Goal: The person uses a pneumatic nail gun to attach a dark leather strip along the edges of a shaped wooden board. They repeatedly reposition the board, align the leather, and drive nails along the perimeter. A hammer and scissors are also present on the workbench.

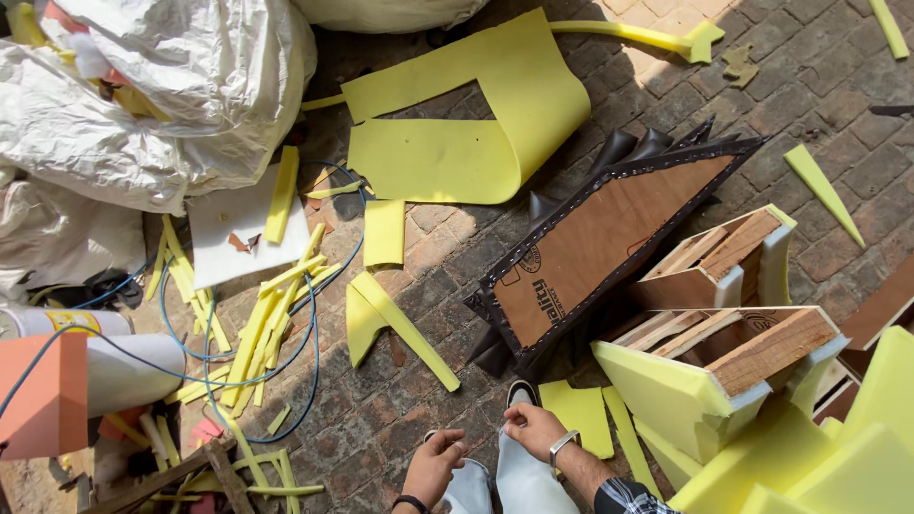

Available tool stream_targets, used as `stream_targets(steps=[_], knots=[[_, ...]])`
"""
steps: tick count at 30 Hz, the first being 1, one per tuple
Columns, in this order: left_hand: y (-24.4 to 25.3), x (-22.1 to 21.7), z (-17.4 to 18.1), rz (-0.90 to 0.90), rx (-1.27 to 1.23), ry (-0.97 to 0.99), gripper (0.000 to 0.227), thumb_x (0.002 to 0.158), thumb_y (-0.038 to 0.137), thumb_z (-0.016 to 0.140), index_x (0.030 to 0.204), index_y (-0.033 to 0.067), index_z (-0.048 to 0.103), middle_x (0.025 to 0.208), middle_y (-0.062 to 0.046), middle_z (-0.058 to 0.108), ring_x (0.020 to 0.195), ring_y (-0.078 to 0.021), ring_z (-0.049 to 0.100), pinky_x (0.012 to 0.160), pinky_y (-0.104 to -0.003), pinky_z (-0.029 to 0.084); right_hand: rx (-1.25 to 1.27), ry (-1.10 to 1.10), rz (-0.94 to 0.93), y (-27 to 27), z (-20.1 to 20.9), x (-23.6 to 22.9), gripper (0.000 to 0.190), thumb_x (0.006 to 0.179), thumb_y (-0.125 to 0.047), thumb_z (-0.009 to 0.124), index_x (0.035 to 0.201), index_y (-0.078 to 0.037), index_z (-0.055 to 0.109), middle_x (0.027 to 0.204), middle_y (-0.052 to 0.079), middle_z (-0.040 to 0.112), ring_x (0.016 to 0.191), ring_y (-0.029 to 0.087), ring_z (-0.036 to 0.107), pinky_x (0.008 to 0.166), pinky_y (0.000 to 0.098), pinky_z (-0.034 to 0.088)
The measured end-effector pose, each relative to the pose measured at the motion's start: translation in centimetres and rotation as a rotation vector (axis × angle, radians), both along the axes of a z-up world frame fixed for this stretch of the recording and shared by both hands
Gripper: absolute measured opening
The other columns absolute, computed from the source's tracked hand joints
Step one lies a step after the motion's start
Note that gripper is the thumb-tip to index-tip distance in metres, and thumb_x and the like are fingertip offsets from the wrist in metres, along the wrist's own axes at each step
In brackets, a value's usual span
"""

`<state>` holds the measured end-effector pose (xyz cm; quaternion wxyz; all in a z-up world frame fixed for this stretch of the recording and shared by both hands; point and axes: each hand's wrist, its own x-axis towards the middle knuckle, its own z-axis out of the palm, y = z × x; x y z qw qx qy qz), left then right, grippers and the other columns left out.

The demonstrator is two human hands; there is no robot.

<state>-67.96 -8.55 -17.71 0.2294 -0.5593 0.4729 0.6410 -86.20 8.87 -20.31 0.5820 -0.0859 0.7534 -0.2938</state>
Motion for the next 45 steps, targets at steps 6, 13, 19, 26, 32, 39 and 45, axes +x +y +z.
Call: stream_targets(steps=[6, 13, 19, 26, 32, 39, 45], knots=[[-1.8, 3.7, 8.1, 0.115, -0.166, 0.188, 0.038, 0.095, 0.022, 0.066, 0.130, 0.0066, 0.068, 0.112, -0.004, 0.075, 0.088, -0.0119, 0.069, 0.081, -0.026, 0.056, -0.051, 0.002, 0.150, -1.3, 4.5, -1.5, 0.031, 0.089, -0.021, 0.074, 0.117, -0.008, 0.070, 0.106, 0.005, 0.078, 0.096, 0.015, 0.074, 0.087, 0.0334, 0.060], [-0.5, 17.2, 13.2, 0.487, -0.320, 0.091, 0.045, 0.095, 0.025, 0.068, 0.137, 0.0132, 0.063, 0.112, -0.001, 0.074, 0.087, -0.0089, 0.070, 0.069, -0.027, 0.054, -0.020, 0.267, 0.524, -6.0, 7.3, -3.5, 0.035, 0.088, -0.025, 0.076, 0.118, -0.008, 0.074, 0.106, 0.009, 0.082, 0.092, 0.016, 0.077, 0.087, 0.0315, 0.060], [8.2, 33.9, 14.0, 1.100, -0.349, 0.208, 0.042, 0.098, 0.026, 0.063, 0.137, 0.0117, 0.059, 0.109, -0.005, 0.074, 0.080, -0.0116, 0.066, 0.063, -0.028, 0.052, -0.123, 0.261, 0.790, -11.9, 10.1, 4.8, 0.035, 0.089, -0.024, 0.074, 0.120, -0.006, 0.074, 0.105, 0.010, 0.082, 0.089, 0.020, 0.078, 0.084, 0.0340, 0.062], [22.8, 46.0, 15.7, 1.621, -0.355, 0.155, 0.036, 0.099, 0.025, 0.059, 0.131, 0.0118, 0.065, 0.109, -0.003, 0.075, 0.082, -0.0114, 0.070, 0.065, -0.027, 0.053, -0.305, 0.030, 1.086, -13.5, 11.9, 24.5, 0.043, 0.088, -0.023, 0.073, 0.125, -0.002, 0.072, 0.111, 0.013, 0.083, 0.097, 0.021, 0.081, 0.089, 0.0329, 0.062], [33.3, 52.9, 16.9, 1.901, -0.418, 0.140, 0.032, 0.099, 0.024, 0.059, 0.128, 0.0141, 0.067, 0.107, -0.002, 0.076, 0.084, -0.0123, 0.070, 0.069, -0.029, 0.055, -0.220, 0.071, 1.558, -10.8, 12.5, 39.7, 0.040, 0.091, -0.026, 0.073, 0.126, -0.005, 0.072, 0.114, 0.011, 0.082, 0.097, 0.022, 0.081, 0.089, 0.0359, 0.062], [43.2, 55.1, 19.8, 2.371, -0.619, 0.063, 0.036, 0.100, 0.025, 0.058, 0.133, 0.0129, 0.066, 0.112, -0.003, 0.077, 0.090, -0.0141, 0.071, 0.074, -0.031, 0.055, -0.196, 0.142, 2.110, -12.2, 14.5, 52.9, 0.041, 0.091, -0.033, 0.070, 0.127, -0.012, 0.072, 0.113, 0.007, 0.079, 0.097, 0.018, 0.083, 0.080, 0.0376, 0.064], [47.7, 49.3, 19.6, 2.742, -0.635, -0.102, 0.036, 0.102, 0.025, 0.057, 0.134, 0.0110, 0.064, 0.113, -0.004, 0.076, 0.091, -0.0157, 0.071, 0.072, -0.033, 0.053, -0.317, 0.056, 2.417, -13.6, 14.8, 64.4, 0.042, 0.090, -0.033, 0.071, 0.126, -0.012, 0.073, 0.114, 0.008, 0.079, 0.099, 0.020, 0.082, 0.078, 0.0388, 0.063]])
